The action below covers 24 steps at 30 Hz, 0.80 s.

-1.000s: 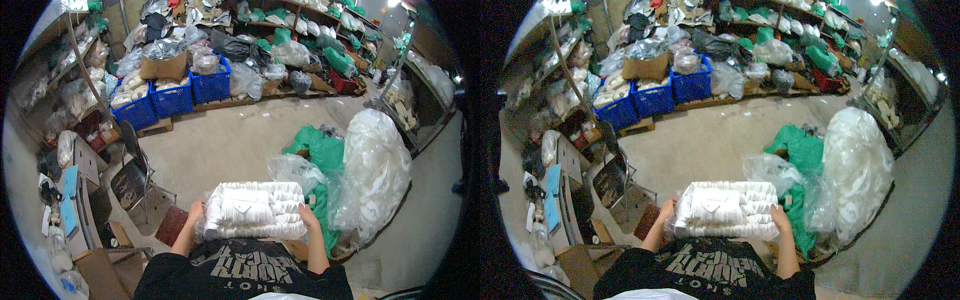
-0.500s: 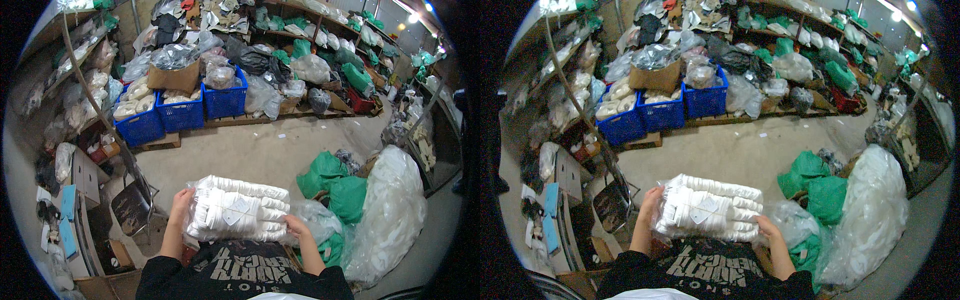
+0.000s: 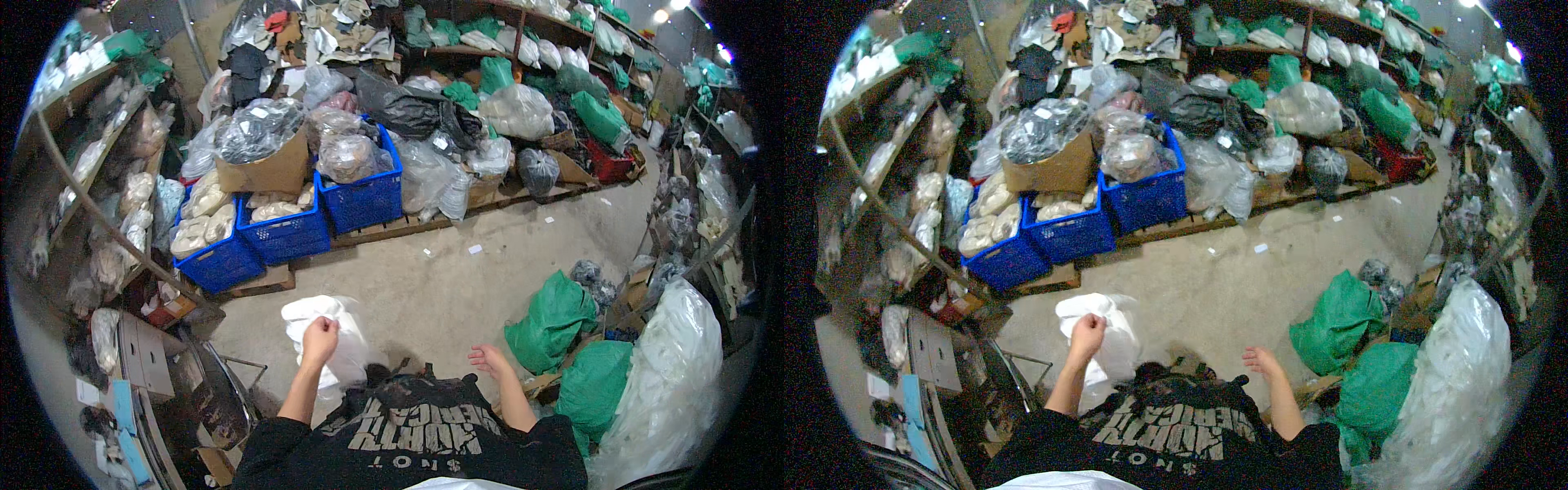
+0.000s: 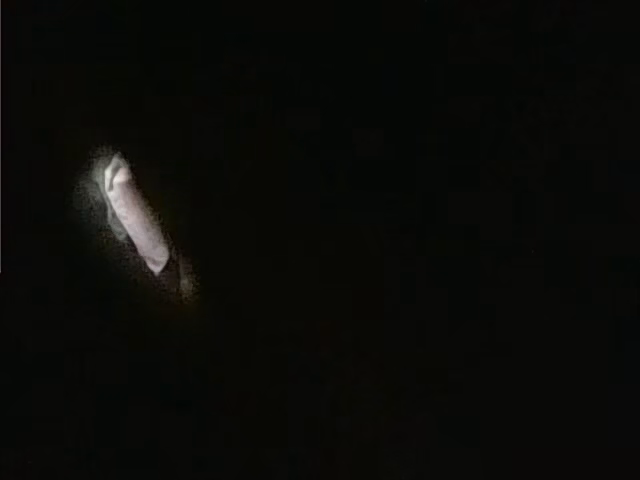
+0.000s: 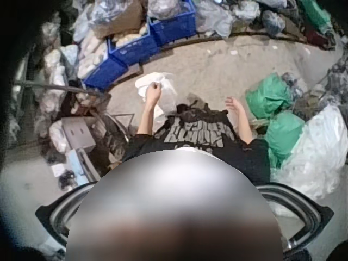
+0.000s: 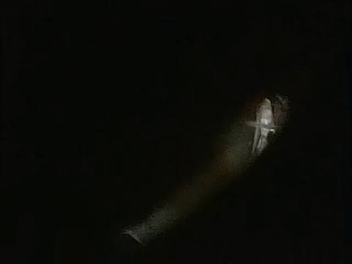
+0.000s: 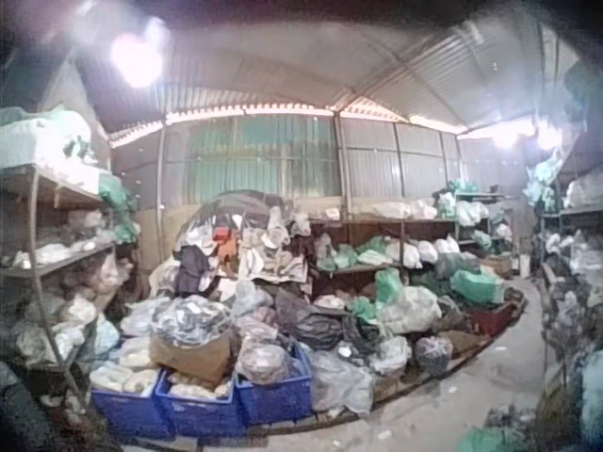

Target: The person places stacks of white shoe insoles into a clear plastic bag on a table, adjusts the bag, and ties it shut. The person then walks to a storage area and places the bag on a shelf.

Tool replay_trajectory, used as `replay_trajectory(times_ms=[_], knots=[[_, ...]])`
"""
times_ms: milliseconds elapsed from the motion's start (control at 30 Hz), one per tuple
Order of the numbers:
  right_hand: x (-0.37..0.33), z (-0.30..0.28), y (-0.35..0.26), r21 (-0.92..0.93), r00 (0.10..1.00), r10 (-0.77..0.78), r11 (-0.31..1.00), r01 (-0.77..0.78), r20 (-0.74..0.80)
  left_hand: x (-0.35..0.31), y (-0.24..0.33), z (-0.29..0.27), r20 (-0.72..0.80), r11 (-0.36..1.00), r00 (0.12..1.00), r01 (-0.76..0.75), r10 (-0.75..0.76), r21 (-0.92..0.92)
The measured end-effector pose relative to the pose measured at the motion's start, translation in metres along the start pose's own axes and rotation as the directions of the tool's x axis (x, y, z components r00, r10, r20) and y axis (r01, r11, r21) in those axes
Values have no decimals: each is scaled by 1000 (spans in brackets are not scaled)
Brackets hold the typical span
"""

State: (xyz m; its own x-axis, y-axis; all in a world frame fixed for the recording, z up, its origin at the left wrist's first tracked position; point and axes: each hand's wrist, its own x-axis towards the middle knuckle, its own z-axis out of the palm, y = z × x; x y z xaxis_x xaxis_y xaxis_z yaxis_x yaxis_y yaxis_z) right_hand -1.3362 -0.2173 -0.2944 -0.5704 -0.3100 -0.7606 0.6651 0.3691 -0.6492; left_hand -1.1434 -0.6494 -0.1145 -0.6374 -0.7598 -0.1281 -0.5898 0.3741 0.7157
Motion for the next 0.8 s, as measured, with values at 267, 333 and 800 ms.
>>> replay_trajectory(times_ms=[267,333,800], knots=[[141,-38,57,-131,995,83,988,-76,55,214,55,32,-145,968,988,-79,46,-237],[177,-43,91,224,972,210,948,-228,103,277,79,53,-100,949,993,-95,68,-300],[231,60,-89,258,917,183,962,-92,-354,734,332,30,-493,590,762,-642,420,-490]])
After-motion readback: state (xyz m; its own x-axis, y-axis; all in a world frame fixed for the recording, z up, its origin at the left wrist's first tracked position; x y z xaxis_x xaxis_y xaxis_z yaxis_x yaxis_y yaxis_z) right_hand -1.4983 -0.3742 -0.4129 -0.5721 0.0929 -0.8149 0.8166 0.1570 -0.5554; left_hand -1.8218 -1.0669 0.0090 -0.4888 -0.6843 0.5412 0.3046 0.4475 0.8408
